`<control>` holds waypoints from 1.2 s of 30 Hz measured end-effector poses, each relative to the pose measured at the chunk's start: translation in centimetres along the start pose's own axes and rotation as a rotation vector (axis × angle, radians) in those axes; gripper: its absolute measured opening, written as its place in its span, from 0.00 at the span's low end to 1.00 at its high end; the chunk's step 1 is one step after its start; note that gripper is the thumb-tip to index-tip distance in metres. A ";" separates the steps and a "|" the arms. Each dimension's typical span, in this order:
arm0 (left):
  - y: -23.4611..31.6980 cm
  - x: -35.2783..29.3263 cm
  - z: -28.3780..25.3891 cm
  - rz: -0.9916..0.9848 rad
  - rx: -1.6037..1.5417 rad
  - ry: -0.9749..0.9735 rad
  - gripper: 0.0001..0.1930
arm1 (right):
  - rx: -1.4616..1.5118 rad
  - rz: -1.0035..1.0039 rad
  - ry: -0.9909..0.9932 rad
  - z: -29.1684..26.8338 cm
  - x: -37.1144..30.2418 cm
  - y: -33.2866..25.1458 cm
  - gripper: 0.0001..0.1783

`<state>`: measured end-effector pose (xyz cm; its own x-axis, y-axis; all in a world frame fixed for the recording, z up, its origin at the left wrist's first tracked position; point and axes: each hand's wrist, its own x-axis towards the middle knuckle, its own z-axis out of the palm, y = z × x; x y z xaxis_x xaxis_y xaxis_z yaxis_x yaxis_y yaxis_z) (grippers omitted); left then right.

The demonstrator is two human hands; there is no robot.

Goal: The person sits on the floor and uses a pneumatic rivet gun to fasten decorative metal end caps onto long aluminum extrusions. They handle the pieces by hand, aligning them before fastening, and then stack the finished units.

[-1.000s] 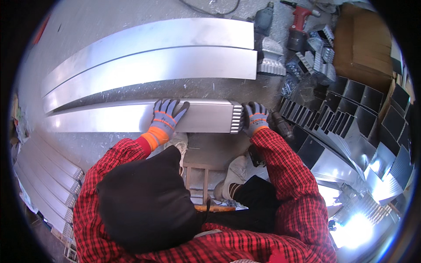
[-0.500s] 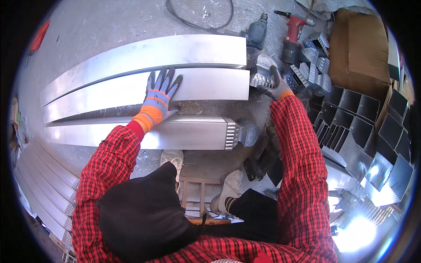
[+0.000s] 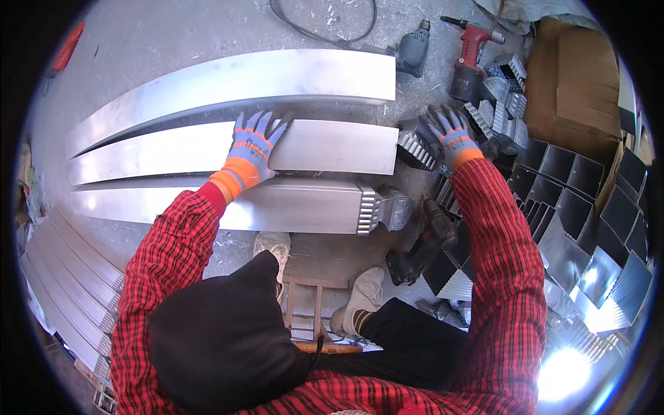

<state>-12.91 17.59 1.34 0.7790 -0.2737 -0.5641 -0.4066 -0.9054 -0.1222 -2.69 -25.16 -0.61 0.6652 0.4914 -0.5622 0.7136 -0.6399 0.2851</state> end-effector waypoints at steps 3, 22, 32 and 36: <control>-0.5 -0.5 -0.2 0.011 -0.037 0.009 0.53 | -0.114 -0.127 0.214 0.5 2.1 0.3 0.40; -5.2 -4.3 1.2 -0.006 -0.171 0.255 0.54 | 0.570 0.181 0.181 1.4 1.2 -8.4 0.47; -4.5 -2.5 1.7 -0.025 -0.113 0.123 0.53 | 0.655 0.210 0.148 1.7 2.3 -9.3 0.48; -3.9 -2.0 2.1 -0.032 -0.101 0.098 0.53 | 0.625 0.224 0.115 1.7 2.2 -9.8 0.50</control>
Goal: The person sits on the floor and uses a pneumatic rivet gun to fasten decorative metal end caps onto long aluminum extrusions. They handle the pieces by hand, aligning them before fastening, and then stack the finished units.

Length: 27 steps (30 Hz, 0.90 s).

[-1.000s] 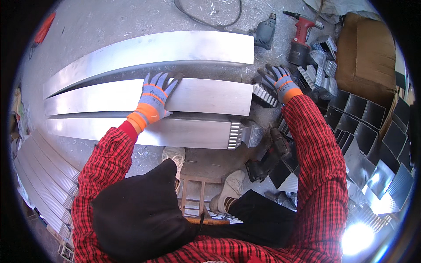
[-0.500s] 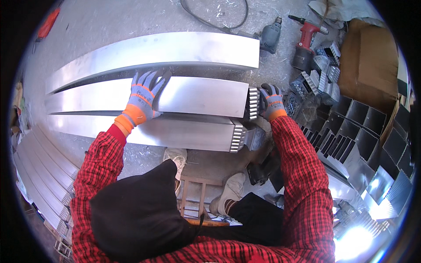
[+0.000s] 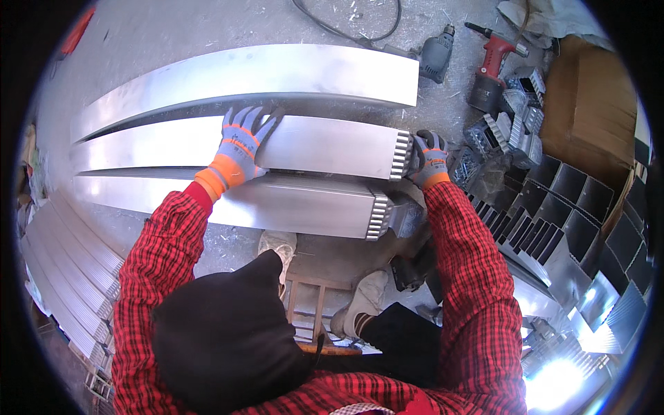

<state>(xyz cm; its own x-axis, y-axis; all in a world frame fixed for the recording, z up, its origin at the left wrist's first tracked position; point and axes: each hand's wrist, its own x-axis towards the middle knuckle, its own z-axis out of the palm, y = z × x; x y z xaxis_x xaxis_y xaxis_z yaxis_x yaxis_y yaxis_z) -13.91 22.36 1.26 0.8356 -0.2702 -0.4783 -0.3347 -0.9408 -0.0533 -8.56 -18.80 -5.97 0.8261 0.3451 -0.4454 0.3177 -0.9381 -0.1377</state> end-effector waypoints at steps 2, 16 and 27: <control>0.0 0.6 -0.4 -0.004 -0.005 0.012 0.53 | -0.051 0.022 -0.048 0.0 0.4 0.1 0.50; 0.1 1.5 -0.9 -0.029 0.078 -0.166 0.53 | 0.127 -0.076 0.022 -1.0 0.9 0.6 0.45; 0.5 1.6 -1.4 -0.025 0.126 -0.260 0.54 | -0.001 0.032 -0.082 -0.6 0.8 0.3 0.48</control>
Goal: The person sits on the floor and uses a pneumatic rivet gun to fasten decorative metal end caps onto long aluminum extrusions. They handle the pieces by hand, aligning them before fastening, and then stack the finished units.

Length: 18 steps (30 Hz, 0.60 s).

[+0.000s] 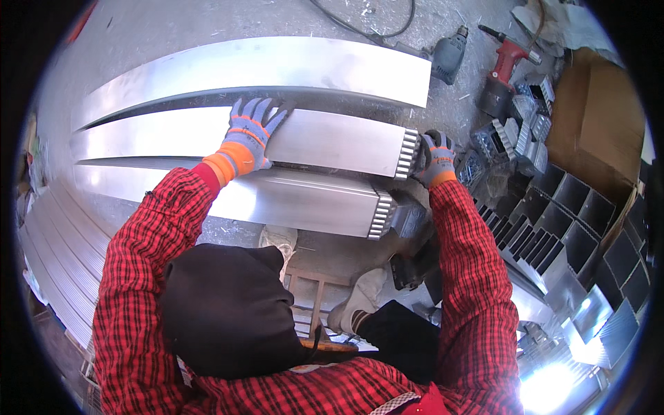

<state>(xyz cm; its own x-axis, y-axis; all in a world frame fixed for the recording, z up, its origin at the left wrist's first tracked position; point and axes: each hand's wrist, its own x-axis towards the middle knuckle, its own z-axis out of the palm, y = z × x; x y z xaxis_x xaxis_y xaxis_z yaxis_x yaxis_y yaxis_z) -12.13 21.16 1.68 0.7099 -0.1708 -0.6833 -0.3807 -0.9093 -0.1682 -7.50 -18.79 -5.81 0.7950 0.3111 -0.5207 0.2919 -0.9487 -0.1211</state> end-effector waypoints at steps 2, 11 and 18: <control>-0.1 0.2 0.1 0.004 -0.003 0.011 0.54 | 0.011 -0.044 0.031 -0.2 0.1 0.0 0.48; -0.7 0.7 0.1 0.037 -0.029 0.055 0.55 | -0.130 0.056 -0.173 -2.2 1.3 -0.8 0.53; -0.9 0.3 0.9 0.071 -0.049 0.154 0.55 | -0.045 -0.086 -0.002 -1.2 0.9 0.7 0.50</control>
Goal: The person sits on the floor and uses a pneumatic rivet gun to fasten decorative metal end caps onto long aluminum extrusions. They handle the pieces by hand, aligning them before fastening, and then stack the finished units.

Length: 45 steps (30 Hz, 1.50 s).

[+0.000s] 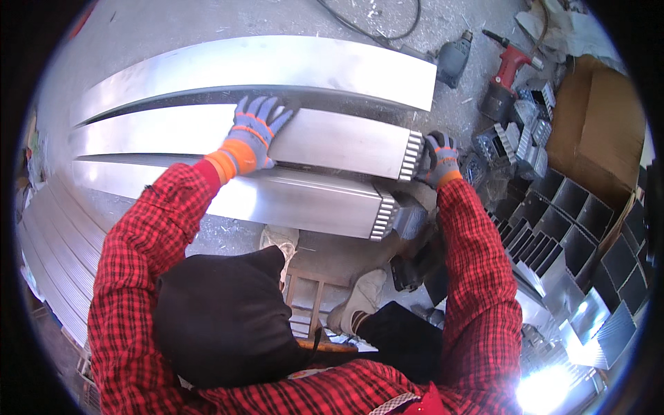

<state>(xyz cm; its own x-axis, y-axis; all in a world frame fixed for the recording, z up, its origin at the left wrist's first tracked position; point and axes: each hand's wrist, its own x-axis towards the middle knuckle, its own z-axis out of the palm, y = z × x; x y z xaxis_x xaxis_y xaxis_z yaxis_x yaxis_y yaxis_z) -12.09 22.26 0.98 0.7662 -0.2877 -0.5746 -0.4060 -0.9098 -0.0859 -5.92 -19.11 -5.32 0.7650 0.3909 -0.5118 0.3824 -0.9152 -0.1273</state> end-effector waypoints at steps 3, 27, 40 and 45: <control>-0.1 0.2 -0.7 -0.013 0.000 -0.036 0.55 | 0.055 0.005 -0.004 -0.2 -0.2 -0.4 0.47; 0.6 0.5 -0.6 0.038 -0.073 0.050 0.58 | -0.037 0.184 -0.243 2.8 2.4 4.6 0.52; 0.7 -0.4 -0.4 -0.036 -0.059 -0.065 0.58 | -0.212 0.136 -0.100 1.5 1.3 -0.4 0.52; 1.2 -0.5 -0.2 -0.047 -0.009 -0.035 0.57 | -0.199 0.150 -0.198 -0.1 1.1 -1.2 0.54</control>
<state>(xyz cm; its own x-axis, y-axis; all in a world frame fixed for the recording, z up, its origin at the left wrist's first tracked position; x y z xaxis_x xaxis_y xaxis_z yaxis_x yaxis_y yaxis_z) -12.87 21.27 1.38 0.7662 -0.2343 -0.5984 -0.3655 -0.9248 -0.1060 -5.51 -17.55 -5.61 0.7124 0.2085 -0.6701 0.3818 -0.9163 0.1208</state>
